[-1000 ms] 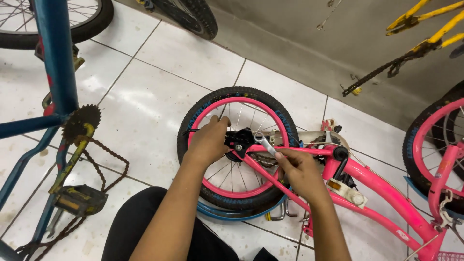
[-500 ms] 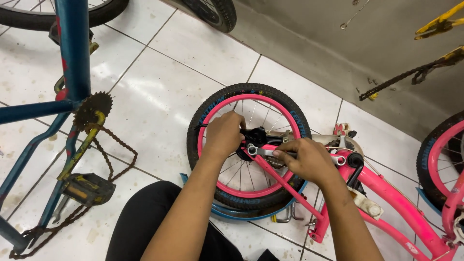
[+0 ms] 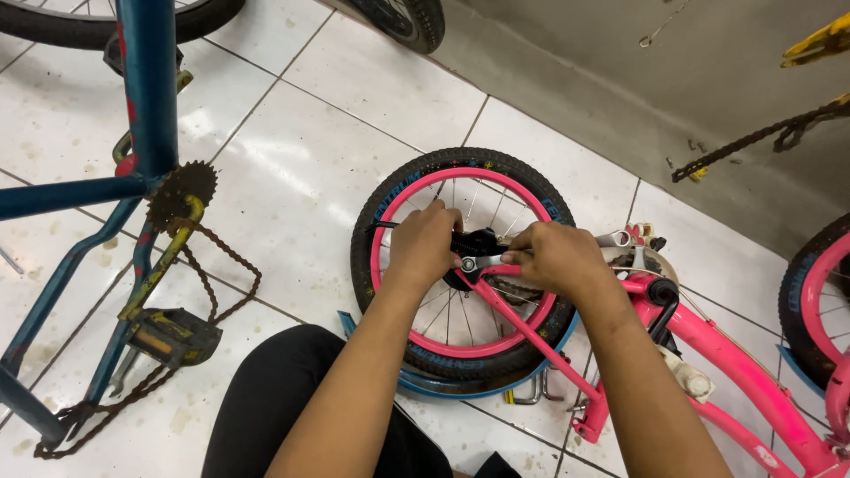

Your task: Tightening the rear wheel axle nut of a pink bicycle using a wrench and pliers.

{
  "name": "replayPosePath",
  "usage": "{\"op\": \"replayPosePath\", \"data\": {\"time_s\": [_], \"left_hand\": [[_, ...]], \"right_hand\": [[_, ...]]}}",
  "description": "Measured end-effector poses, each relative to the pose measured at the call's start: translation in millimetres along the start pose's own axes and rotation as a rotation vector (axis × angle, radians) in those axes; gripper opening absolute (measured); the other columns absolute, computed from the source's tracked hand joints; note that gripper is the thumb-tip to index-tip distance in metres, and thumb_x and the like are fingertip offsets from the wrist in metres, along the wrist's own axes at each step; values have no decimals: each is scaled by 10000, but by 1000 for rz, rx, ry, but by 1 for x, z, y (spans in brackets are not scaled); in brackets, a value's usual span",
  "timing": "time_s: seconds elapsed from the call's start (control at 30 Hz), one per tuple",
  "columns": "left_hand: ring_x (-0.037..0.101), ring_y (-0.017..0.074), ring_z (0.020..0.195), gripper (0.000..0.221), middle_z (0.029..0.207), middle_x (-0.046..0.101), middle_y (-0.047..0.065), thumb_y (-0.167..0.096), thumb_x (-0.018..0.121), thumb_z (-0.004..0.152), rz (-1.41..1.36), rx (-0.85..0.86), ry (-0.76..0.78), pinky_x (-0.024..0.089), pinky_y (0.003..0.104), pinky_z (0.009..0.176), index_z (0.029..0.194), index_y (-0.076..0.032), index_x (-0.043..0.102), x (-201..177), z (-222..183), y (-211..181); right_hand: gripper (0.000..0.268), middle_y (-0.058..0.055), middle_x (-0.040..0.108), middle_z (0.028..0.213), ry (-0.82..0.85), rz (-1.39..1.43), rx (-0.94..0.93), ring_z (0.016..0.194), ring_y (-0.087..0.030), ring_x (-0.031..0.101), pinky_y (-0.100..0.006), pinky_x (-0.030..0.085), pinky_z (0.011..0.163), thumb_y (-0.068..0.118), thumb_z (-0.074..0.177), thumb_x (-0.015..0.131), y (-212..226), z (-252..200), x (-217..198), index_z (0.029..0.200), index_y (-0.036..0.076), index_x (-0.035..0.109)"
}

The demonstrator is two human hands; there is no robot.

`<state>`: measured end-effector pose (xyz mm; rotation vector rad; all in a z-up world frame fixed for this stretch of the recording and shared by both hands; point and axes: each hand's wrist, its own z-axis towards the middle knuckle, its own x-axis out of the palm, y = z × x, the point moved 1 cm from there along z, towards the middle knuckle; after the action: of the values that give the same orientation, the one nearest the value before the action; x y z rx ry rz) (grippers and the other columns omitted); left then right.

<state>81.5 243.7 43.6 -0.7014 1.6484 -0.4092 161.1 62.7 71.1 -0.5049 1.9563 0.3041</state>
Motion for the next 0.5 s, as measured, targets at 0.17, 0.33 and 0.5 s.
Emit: {"op": "replayPosePath", "data": {"time_s": [0.17, 0.33, 0.5], "left_hand": [[609, 438, 1150, 503, 1148, 648, 146, -138, 894, 739, 67, -3, 10, 516, 575, 966, 1210, -84, 728, 14, 3, 5], [425, 389, 1307, 696, 1410, 576, 130, -126, 905, 726, 213, -36, 83, 347, 486, 1046, 1380, -151, 671, 10, -9, 3], [449, 342, 1334, 633, 1345, 621, 145, -356, 836, 833, 214, -42, 119, 213, 607, 1125, 1325, -55, 576, 21, -3, 22]], "right_hand": [[289, -24, 813, 1067, 14, 39, 13, 1095, -319, 734, -463, 531, 1016, 407, 938, 621, 8, -20, -11, 1144, 317, 803], [287, -23, 808, 1074, 19, 8, 9, 1107, -315, 729, -462, 526, 1027, 429, 955, 599, 6, -22, -7, 1143, 337, 795], [431, -75, 816, 977, -11, -102, -60, 1021, -307, 763, -441, 549, 980, 575, 981, 523, 5, -38, -23, 1139, 275, 790]]}}
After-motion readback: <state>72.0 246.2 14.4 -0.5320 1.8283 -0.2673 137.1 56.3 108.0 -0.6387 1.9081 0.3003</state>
